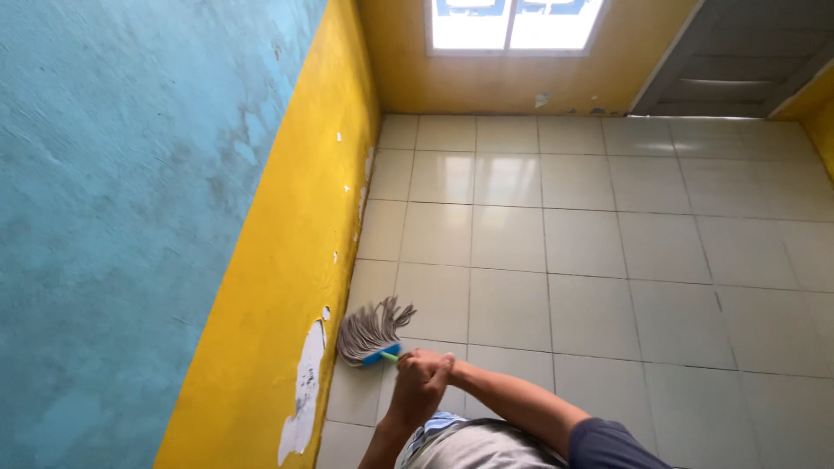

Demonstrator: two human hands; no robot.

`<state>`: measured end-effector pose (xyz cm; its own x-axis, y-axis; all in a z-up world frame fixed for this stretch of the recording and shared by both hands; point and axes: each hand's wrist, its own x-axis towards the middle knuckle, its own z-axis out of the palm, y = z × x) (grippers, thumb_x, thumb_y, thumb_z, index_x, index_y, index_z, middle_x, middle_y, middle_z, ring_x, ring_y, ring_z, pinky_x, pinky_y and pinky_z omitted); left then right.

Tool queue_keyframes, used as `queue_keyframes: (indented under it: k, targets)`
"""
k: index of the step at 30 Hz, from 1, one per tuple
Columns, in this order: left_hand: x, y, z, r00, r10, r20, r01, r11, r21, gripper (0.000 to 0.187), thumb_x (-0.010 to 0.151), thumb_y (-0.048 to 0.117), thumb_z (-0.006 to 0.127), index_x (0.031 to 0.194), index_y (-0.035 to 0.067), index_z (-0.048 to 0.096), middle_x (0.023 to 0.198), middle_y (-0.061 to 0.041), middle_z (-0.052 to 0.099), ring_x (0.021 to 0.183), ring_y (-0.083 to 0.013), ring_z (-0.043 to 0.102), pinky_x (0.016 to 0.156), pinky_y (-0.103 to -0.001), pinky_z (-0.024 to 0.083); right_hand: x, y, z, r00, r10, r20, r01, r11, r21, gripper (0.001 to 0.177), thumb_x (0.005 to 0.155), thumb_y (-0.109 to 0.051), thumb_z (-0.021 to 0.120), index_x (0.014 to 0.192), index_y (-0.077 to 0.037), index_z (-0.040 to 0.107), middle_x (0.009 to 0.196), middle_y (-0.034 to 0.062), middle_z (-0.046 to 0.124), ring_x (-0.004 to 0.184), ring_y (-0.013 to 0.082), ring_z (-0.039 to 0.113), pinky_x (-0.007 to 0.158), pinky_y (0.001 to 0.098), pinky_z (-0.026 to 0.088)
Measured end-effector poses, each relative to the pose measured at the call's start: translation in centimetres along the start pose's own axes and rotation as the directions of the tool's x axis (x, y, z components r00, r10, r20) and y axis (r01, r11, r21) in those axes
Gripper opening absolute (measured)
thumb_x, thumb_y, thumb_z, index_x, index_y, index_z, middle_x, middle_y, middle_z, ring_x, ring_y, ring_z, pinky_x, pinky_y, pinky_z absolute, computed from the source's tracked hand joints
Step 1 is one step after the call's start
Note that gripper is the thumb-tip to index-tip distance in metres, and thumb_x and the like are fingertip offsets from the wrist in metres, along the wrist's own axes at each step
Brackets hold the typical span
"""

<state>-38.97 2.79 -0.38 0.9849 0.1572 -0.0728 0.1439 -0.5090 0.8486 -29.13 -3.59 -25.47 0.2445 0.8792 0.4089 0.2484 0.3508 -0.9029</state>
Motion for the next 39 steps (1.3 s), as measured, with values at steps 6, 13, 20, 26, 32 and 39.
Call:
queue_keyframes:
  k: [6,13,20,26,32,39]
  targets:
    - [0.1,7.3,7.2,0.915,0.327,0.237,-0.327,0.944,-0.039,0.047,0.104,0.032,0.054,0.069,0.001,0.062,0.066,-0.021,0.059,0.070,-0.0365,0.060,0.076,-0.047,0.044,-12.0,-5.7,-5.0,0.978,0.186,-0.089,-0.186,0.982,0.009,0.038,0.103,-0.046,0.053,0.107,-0.010,0.063,0.106,0.0084,0.063,0.106,0.0209,0.057,0.106,0.0375,0.044]
    - [-1.4,12.7,16.8,0.683,0.605,0.408,-0.487,0.795,-0.363,0.053,0.112,0.038,0.046,0.083,0.000,0.069,0.082,-0.019,0.068,0.084,-0.0352,0.066,0.094,-0.047,0.046,-29.0,-10.5,-8.0,0.740,0.549,-0.388,-0.669,0.658,-0.346,0.038,0.097,-0.048,0.055,0.114,-0.016,0.066,0.116,0.0020,0.067,0.117,0.0166,0.057,0.111,0.0378,0.038]
    - [-2.4,11.0,29.3,0.687,0.445,0.575,-0.373,0.894,-0.247,0.054,0.109,0.040,0.047,0.084,0.000,0.074,0.075,-0.018,0.068,0.069,-0.0288,0.064,0.072,-0.042,0.049,-41.2,-12.2,-8.4,0.504,0.332,-0.797,-0.862,0.143,-0.486,0.028,0.085,-0.036,0.067,0.095,-0.010,0.068,0.103,0.0055,0.070,0.106,0.0221,0.065,0.099,0.0405,0.044]
    - [-2.3,10.5,35.4,0.800,0.301,0.519,-0.096,0.918,-0.385,0.061,0.108,0.041,0.049,0.065,-0.002,0.060,0.055,-0.008,0.054,0.050,-0.0153,0.050,0.053,-0.035,0.044,-43.3,-16.1,-9.2,0.219,0.395,-0.892,-0.975,0.044,-0.219,0.022,0.089,-0.033,0.061,0.088,-0.011,0.068,0.098,0.0052,0.071,0.110,0.0248,0.064,0.095,0.0478,0.045]
    - [-4.3,9.6,35.8,0.846,0.226,0.484,0.067,0.854,-0.516,0.064,0.111,0.037,0.049,0.059,0.000,0.054,0.052,-0.003,0.049,0.049,-0.0105,0.042,0.049,-0.033,0.038,-42.7,-17.6,-5.4,0.236,0.372,-0.898,-0.968,0.173,-0.182,0.035,0.094,-0.039,0.052,0.087,-0.010,0.069,0.094,0.0086,0.072,0.106,0.0283,0.065,0.093,0.0505,0.046]
    - [-8.7,10.0,27.4,0.826,0.248,0.506,-0.092,0.946,-0.312,0.058,0.107,0.026,0.052,0.058,-0.006,0.056,0.046,-0.009,0.045,0.043,-0.0113,0.038,0.041,-0.035,0.036,-37.6,-15.6,1.7,0.245,0.311,-0.918,-0.956,0.237,-0.175,0.035,0.093,-0.037,0.054,0.091,-0.004,0.064,0.092,0.0177,0.069,0.096,0.0390,0.065,0.085,0.0537,0.047]
